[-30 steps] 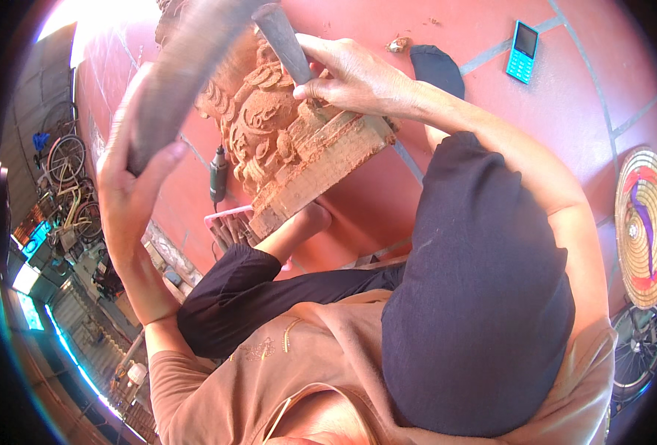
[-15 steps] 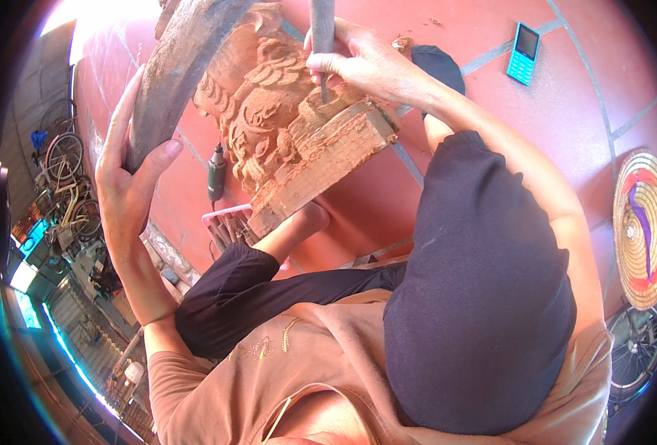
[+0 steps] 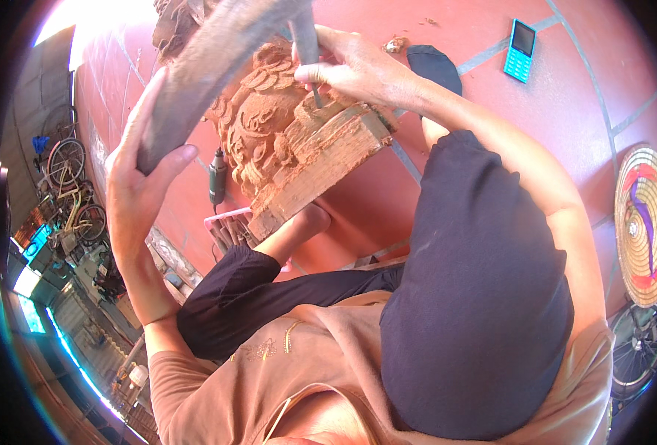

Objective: The person carves a wooden statue using a chisel and a wooden mallet. They repeatedly strike the chisel to shape the intricate details of the figure, focusing on the upper body and head area.

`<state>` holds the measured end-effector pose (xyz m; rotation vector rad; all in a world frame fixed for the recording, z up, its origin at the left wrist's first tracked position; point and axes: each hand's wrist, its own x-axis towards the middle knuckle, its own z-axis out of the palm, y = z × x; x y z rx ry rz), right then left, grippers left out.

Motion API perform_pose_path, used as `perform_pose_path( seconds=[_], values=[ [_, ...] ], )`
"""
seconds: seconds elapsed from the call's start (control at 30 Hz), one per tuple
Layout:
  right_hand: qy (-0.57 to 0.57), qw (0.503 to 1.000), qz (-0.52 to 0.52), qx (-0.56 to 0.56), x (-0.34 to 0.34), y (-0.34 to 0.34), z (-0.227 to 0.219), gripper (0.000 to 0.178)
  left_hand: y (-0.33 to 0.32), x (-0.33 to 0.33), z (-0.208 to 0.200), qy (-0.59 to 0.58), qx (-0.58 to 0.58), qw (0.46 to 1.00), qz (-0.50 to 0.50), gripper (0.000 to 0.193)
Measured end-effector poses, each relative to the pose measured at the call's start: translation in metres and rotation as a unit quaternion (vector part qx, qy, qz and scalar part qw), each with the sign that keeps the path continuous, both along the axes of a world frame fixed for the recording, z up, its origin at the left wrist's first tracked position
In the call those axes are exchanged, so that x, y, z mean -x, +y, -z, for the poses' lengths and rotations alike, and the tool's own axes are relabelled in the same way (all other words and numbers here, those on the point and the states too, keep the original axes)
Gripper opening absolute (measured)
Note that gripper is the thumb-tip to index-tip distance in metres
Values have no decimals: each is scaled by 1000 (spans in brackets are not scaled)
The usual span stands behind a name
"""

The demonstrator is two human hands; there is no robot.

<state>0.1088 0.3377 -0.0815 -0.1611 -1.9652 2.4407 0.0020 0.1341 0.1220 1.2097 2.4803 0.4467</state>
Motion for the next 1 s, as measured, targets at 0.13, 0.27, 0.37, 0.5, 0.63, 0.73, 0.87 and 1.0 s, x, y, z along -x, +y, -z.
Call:
perform_pose_path(
  seconds=[0.13, 0.27, 0.37, 0.5, 0.63, 0.73, 0.87, 1.0],
  values=[
    [10, 997, -45, -69, 0, 0, -6, 14, 0, 4, -7, -59, -95, 992, -50, 75],
    [32, 992, -64, -104, 2, -2, -12, 15, -6, 13, -15, -18, -42, 999, -9, 74],
    [31, 995, -53, -77, 4, -1, -7, 15, -3, 15, -25, -41, 24, 998, 32, 73],
    [21, 997, -47, -55, 3, -1, -4, 15, -7, 16, -22, -90, -53, 993, -47, 75],
    [17, 995, -83, -54, 1, 3, -9, 14, -1, 23, -18, -88, -17, 996, -16, 76],
    [36, 997, -39, -53, 1, 1, 3, 13, -3, 32, -19, -56, 28, 998, 30, 76],
    [22, 998, 39, 49, -3, 9, 16, 19, -8, 31, -12, -67, -23, 997, -8, 73],
    [-1, 997, 48, 64, -5, 15, 13, 20, -14, 34, -6, -93, -72, 993, -27, 72]
  ],
)
